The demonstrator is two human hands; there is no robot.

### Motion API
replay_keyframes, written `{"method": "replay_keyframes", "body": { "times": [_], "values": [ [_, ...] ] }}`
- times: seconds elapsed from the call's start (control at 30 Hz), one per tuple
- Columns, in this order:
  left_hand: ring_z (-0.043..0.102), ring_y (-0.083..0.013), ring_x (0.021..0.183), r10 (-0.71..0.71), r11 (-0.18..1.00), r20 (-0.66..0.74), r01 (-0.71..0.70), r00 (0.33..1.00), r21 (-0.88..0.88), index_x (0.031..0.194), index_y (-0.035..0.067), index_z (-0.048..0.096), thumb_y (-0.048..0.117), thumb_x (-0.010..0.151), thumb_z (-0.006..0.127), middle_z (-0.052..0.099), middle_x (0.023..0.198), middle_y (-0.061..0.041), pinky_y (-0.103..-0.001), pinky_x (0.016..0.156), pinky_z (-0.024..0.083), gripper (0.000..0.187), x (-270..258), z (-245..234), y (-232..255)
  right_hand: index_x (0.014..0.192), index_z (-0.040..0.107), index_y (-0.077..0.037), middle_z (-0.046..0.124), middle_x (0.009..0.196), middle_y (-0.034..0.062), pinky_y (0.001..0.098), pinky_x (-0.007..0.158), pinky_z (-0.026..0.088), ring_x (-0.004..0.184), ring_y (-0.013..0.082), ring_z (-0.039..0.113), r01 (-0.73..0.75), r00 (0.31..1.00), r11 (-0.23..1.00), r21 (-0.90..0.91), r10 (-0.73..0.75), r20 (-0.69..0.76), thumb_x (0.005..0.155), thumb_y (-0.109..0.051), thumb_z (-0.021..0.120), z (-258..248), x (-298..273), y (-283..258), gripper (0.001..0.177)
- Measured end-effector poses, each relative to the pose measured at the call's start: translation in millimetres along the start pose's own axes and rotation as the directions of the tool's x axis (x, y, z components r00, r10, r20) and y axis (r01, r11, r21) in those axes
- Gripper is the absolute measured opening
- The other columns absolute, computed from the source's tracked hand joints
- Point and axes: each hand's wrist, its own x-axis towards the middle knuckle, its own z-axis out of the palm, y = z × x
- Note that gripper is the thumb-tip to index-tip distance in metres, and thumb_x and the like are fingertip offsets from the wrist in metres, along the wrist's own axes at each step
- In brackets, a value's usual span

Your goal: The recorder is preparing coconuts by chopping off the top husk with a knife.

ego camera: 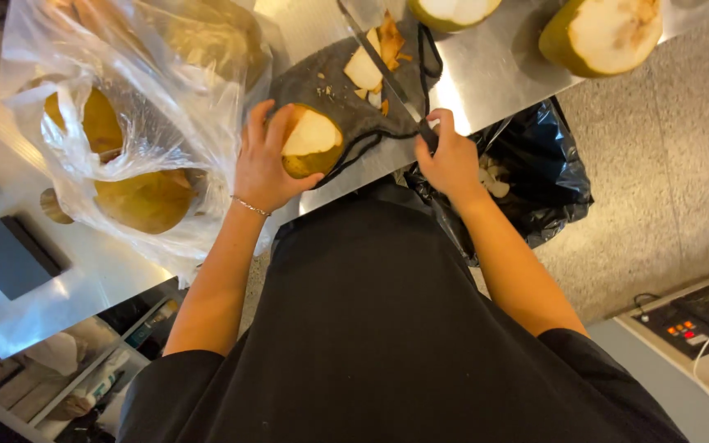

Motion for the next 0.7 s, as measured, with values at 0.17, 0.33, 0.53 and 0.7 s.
{"method": "replay_keyframes", "body": {
  "times": [0.17, 0.33, 0.53, 0.7],
  "values": [
    [0.044, -0.0421, 0.138, 0.098, 0.992, -0.036, -0.094, 0.995, 0.09, 0.148, 0.016, 0.052, 0.039, 0.068, 0.095, 0.042, 0.155, -0.014, -0.052, 0.109, 0.045, 0.093, -8.2, 10.2, -4.3, 0.122, 0.047, -0.008, 0.072, 0.081, 0.013, 0.0421, 0.058, 0.051, 0.065, 0.0337, 0.07, 0.1, 0.995, 0.99, -0.102, -0.101, -0.008, 0.095, -0.019, 0.073, -6.3, 20.3, 1.0, 0.038],
    [0.042, -0.0424, 0.139, 0.097, 0.976, 0.009, -0.097, 0.995, 0.193, 0.145, 0.023, 0.057, 0.046, 0.069, 0.093, 0.042, 0.158, -0.011, -0.053, 0.109, 0.043, 0.087, 1.3, 2.1, 10.1, 0.119, 0.051, -0.01, 0.073, 0.098, 0.0135, 0.0383, 0.058, 0.057, 0.073, 0.0303, 0.074, 0.078, 0.987, 0.991, -0.106, -0.061, 0.15, 0.093, -0.02, 0.072, 15.9, 37.7, -5.5, 0.035],
    [0.04, -0.0468, 0.129, -0.066, 0.924, 0.202, -0.017, 0.977, 0.382, 0.147, 0.017, 0.047, 0.054, 0.049, 0.095, 0.043, 0.145, -0.012, -0.055, 0.096, 0.047, 0.116, 39.4, 5.0, 28.6, 0.125, 0.059, -0.013, 0.068, 0.105, 0.0123, 0.0428, 0.081, 0.054, 0.096, 0.0341, 0.067, 0.241, 0.962, 0.947, -0.211, -0.205, 0.181, 0.088, -0.023, 0.08, 30.4, 49.0, -12.0, 0.044],
    [0.054, -0.0383, 0.116, -0.068, 0.94, 0.307, -0.042, 0.949, 0.337, 0.137, 0.016, 0.055, 0.055, 0.055, 0.093, 0.051, 0.134, -0.008, -0.049, 0.087, 0.056, 0.099, 32.5, -4.1, 15.3, 0.116, 0.062, -0.013, 0.062, 0.12, 0.0136, 0.0442, 0.096, 0.049, 0.114, 0.0338, 0.057, 0.313, 0.95, 0.938, -0.151, -0.311, 0.037, 0.09, -0.027, 0.08, 26.9, 65.3, 2.8, 0.035]
  ]
}}
